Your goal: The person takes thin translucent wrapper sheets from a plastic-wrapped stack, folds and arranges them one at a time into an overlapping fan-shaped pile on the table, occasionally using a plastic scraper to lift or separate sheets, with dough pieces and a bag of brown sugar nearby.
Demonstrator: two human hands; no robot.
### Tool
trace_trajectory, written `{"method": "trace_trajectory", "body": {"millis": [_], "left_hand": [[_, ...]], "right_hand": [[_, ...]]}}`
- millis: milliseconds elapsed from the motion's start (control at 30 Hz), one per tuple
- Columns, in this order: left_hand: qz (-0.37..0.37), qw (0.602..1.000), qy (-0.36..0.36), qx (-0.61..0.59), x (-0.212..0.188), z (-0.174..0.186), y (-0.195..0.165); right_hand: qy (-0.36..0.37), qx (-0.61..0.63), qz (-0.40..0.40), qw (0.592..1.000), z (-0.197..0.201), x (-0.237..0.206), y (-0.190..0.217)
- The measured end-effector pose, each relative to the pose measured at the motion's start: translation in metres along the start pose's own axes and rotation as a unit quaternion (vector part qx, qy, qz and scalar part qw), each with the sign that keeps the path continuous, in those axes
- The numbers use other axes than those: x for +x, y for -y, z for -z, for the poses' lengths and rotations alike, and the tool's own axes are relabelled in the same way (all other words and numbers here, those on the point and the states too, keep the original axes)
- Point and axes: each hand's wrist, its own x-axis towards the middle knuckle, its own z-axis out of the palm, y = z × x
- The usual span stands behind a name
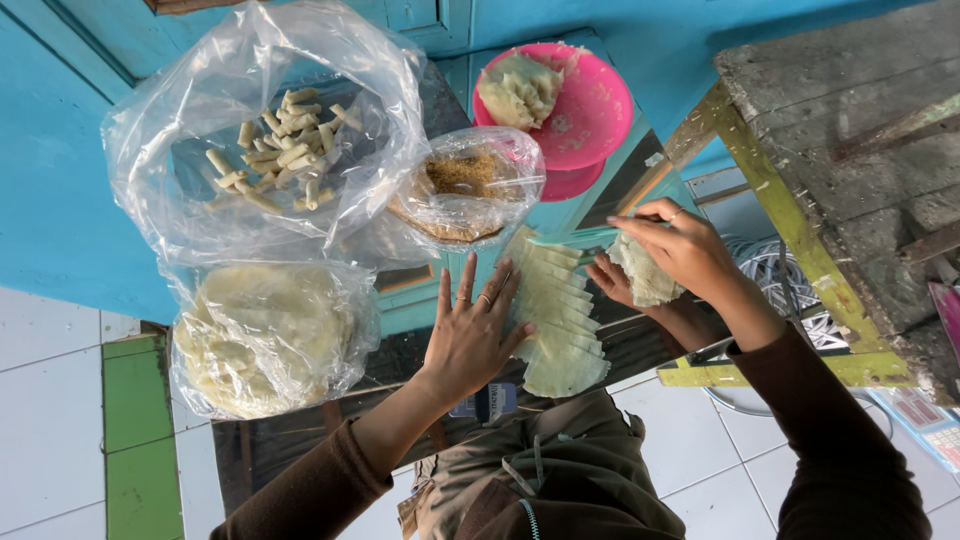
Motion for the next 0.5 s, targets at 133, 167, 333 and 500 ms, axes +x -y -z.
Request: {"method": "trace_trajectory", "body": {"millis": [133, 167, 333, 500], "left_hand": [[0.002, 1.0, -0.005, -0.001, 0.0, 0.002, -0.002], [0.002, 1.0, -0.004, -0.002, 0.0, 0.003, -0.002], [0.003, 1.0, -0.002, -0.003, 0.002, 0.003, -0.002], [0.0, 1.0, -0.006, 0.009, 0.005, -0.002, 0.0]], "right_hand": [[-0.003, -0.011, 0.021, 1.0, -0.002, 0.022, 0.003], [0.003, 0.007, 0.022, 1.0, -0.003, 0.027, 0.003], [0.021, 0.034, 0.038, 0.998, -0.013, 0.04, 0.001], [0.033, 0.035, -0.005, 0.999, -0.027, 0.046, 0.003]]}}
